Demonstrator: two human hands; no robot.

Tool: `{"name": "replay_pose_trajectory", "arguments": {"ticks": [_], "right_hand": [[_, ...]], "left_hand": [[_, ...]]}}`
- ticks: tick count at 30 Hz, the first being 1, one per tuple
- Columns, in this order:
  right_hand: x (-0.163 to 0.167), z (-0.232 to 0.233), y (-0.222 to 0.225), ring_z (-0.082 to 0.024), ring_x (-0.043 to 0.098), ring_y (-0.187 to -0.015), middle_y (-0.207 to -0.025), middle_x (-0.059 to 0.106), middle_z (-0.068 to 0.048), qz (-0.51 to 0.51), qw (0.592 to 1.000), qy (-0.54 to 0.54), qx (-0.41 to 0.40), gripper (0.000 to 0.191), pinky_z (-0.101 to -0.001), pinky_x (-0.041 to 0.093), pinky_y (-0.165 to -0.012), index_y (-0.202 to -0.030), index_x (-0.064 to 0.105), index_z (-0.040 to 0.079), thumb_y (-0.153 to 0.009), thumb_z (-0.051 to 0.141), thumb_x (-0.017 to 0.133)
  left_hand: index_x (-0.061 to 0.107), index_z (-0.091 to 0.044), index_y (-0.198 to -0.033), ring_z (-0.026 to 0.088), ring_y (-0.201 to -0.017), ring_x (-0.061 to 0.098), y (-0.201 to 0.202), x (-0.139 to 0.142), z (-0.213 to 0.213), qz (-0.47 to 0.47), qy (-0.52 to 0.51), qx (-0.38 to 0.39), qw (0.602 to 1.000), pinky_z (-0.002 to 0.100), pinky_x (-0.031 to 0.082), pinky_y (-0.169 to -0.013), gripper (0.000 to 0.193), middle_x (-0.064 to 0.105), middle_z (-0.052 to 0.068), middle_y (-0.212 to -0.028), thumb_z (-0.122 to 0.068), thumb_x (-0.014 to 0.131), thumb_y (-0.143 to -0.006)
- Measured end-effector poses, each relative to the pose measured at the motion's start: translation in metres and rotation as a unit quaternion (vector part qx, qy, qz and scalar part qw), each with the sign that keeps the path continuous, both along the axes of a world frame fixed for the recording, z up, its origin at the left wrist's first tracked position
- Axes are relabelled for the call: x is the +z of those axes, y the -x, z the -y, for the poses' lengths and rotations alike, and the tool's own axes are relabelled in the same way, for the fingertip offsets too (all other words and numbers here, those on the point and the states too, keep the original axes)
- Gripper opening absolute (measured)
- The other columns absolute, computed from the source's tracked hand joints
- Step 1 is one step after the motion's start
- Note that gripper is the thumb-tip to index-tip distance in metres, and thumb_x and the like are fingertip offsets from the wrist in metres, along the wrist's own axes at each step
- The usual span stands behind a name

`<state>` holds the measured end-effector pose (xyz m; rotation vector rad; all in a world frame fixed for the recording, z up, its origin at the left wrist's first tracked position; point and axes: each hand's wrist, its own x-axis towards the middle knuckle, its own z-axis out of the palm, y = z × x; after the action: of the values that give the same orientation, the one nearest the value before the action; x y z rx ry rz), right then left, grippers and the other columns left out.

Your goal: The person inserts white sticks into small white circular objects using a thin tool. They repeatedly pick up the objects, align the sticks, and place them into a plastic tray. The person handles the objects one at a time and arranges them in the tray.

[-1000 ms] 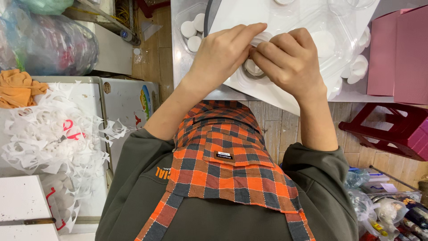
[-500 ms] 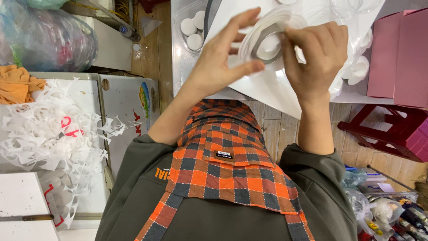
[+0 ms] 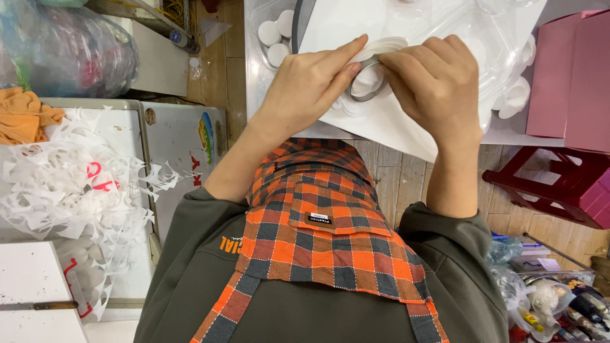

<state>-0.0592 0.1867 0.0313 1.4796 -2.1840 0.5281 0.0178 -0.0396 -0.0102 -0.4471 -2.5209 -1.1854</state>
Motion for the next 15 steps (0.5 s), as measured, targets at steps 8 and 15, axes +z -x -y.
{"name": "replay_pose_trajectory", "arguments": {"ticks": [8, 15], "right_hand": [[-0.003, 0.000, 0.001, -0.018, 0.054, -0.073, -0.075, 0.060, 0.000, -0.024, 1.000, -0.011, -0.001, 0.016, -0.0323, 0.039, -0.070, -0.096, 0.069, 0.007, -0.091, 0.001, 0.082], [-0.010, 0.001, -0.002, -0.017, 0.055, -0.066, -0.071, 0.056, 0.001, -0.020, 0.999, -0.035, -0.008, 0.016, -0.0295, 0.041, -0.065, -0.091, 0.066, 0.008, -0.090, 0.001, 0.080]], "left_hand": [[0.059, -0.007, -0.142, 0.030, -0.072, 0.070, 0.001, 0.008, 0.002, -0.014, 0.028, -0.015, 0.999, 0.042, 0.053, -0.064, 0.034, 0.072, 0.012, -0.085, -0.019, 0.061, -0.111], [0.062, -0.005, -0.135, 0.030, -0.073, 0.070, -0.003, 0.011, -0.003, -0.020, 0.059, -0.005, 0.998, 0.041, 0.054, -0.064, 0.031, 0.072, 0.012, -0.085, -0.018, 0.064, -0.107]]}}
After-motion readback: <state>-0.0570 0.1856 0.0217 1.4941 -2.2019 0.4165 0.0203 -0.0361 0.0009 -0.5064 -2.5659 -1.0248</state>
